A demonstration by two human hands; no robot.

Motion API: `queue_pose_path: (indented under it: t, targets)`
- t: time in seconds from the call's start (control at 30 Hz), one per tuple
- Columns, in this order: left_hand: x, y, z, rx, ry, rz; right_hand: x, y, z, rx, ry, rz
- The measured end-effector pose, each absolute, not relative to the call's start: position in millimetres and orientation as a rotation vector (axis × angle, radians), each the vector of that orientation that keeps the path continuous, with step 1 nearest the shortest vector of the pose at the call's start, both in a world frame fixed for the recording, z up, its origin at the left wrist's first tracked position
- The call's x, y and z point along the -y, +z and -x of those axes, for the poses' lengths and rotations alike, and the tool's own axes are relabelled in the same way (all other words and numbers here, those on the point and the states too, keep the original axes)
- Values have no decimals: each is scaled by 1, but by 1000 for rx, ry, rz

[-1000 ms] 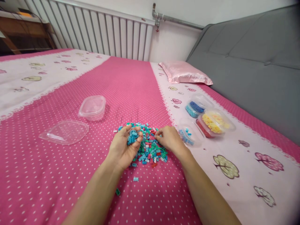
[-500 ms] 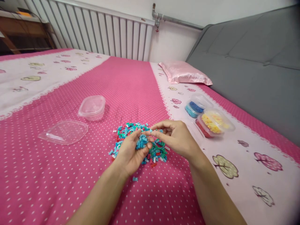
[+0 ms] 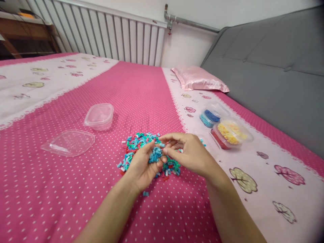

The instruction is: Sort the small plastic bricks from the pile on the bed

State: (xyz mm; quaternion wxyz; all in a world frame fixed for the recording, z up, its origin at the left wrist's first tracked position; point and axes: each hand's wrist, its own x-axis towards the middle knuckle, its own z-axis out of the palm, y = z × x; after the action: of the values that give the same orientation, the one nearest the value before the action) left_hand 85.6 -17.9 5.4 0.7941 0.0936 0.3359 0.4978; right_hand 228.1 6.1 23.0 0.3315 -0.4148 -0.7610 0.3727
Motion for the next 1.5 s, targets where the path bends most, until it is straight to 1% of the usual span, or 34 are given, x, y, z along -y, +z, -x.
queue_pose_path:
  t: [0.13, 0.33, 0.67, 0.93, 1.17, 1.5]
  targets:
    - [17, 4, -86, -779, 1056, -249, -4, 28, -228, 1988, 940, 1087]
    - [17, 8, -81, -899, 1124, -230, -13, 26, -238, 1904, 732, 1292]
    - [16, 18, -73, -903, 1160, -277, -27, -1, -240, 2369, 571, 1657]
    - [16, 18, -74, -903, 1143, -328, -30, -13, -233, 2427, 427, 1822]
    - [16, 17, -74, -904, 1146, -317, -31, -13, -232, 2400, 398, 1806]
    - [17, 20, -74, -914, 1144, -289, -37, -11, -235, 2167, 444, 1669]
